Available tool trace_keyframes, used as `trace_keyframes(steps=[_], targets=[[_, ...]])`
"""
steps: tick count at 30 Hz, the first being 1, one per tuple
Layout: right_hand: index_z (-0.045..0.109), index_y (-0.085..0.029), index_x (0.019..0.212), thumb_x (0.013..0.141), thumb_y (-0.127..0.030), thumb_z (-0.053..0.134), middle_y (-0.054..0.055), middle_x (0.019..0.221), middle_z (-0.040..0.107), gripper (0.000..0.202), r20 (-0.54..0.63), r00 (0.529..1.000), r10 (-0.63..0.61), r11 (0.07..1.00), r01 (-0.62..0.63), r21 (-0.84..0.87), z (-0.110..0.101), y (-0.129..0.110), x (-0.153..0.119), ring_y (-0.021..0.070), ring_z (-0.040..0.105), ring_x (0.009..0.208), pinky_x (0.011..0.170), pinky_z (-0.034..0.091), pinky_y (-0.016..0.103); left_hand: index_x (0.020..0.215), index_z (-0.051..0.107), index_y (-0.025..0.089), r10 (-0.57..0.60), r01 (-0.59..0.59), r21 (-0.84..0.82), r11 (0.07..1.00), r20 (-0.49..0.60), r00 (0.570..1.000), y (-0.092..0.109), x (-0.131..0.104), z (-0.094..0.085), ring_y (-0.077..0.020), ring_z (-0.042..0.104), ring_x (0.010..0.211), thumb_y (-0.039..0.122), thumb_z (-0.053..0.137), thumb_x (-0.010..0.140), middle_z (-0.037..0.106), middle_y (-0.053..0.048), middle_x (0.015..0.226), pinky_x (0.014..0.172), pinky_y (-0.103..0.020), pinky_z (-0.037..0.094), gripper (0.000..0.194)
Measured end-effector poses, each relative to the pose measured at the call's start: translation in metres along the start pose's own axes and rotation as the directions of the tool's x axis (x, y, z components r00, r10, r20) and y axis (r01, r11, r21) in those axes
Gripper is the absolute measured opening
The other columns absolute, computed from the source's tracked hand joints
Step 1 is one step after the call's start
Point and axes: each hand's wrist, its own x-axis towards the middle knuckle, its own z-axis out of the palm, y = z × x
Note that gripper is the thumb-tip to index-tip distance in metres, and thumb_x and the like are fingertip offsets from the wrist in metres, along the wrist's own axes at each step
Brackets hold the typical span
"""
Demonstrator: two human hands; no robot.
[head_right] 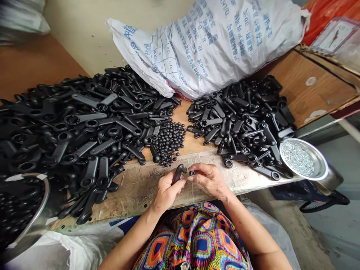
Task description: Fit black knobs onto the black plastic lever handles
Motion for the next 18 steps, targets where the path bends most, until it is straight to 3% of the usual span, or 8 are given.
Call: trace_keyframes(steps=[3,6,12,15,18], targets=[[0.066,-0.018,0.081,0.071,-0.033,0.069,-0.002,0.062,0.056,0.019,-0.039,0.998,-0.057,0.994,0.053,-0.095,0.004,-0.005,0.001,0.0108,0.047,0.057,0.054,0.038,0.023,0.083,0.059,0.018,0.044,-0.038,0.106,0.994,-0.062,0.997,-0.004,-0.002,0.003,-0.0102,0.045,0.052,0.025,0.052,0.078,0.048,0.006,0.053,0.055,-0.022,0.038,0.011],[0.067,-0.018,0.081,0.07,-0.034,0.07,-0.002,0.063,0.057,0.02,-0.056,0.996,-0.072,0.995,0.068,-0.071,0.008,-0.008,0.001,0.0107,0.046,0.057,0.054,0.038,0.023,0.09,0.061,0.02,0.078,-0.066,0.126,0.99,-0.092,0.993,-0.004,-0.004,0.004,-0.0126,0.051,0.056,0.025,0.052,0.08,0.05,0.005,0.053,0.059,-0.023,0.041,0.015],[0.066,-0.017,0.08,0.072,-0.032,0.068,-0.002,0.06,0.057,0.017,-0.043,0.998,-0.053,0.996,0.056,0.071,0.021,-0.012,0.001,0.0102,0.049,0.055,0.053,0.04,0.022,0.1,0.059,0.02,0.15,-0.133,0.173,0.976,-0.086,0.985,0.002,-0.006,0.009,-0.0142,0.059,0.071,0.027,0.048,0.084,0.06,0.002,0.068,0.068,-0.022,0.045,0.02],[0.065,-0.017,0.081,0.069,-0.031,0.07,-0.003,0.056,0.056,0.019,-0.111,0.994,-0.026,0.979,0.047,0.197,0.027,-0.012,0.0,0.0095,0.049,0.051,0.05,0.042,0.022,0.104,0.057,0.019,0.205,-0.176,0.224,0.959,-0.115,0.972,0.003,-0.006,0.011,-0.0137,0.06,0.079,0.026,0.048,0.085,0.065,-0.001,0.086,0.073,-0.021,0.045,0.022],[0.064,-0.018,0.078,0.063,-0.03,0.075,-0.004,0.056,0.056,0.022,-0.173,0.984,0.042,0.936,0.022,0.352,0.031,-0.009,-0.002,0.0093,0.05,0.049,0.048,0.043,0.021,0.107,0.057,0.018,0.233,-0.188,0.262,0.947,-0.154,0.96,0.0,-0.006,0.011,-0.0139,0.061,0.081,0.026,0.049,0.085,0.067,-0.002,0.089,0.074,-0.021,0.046,0.025]])
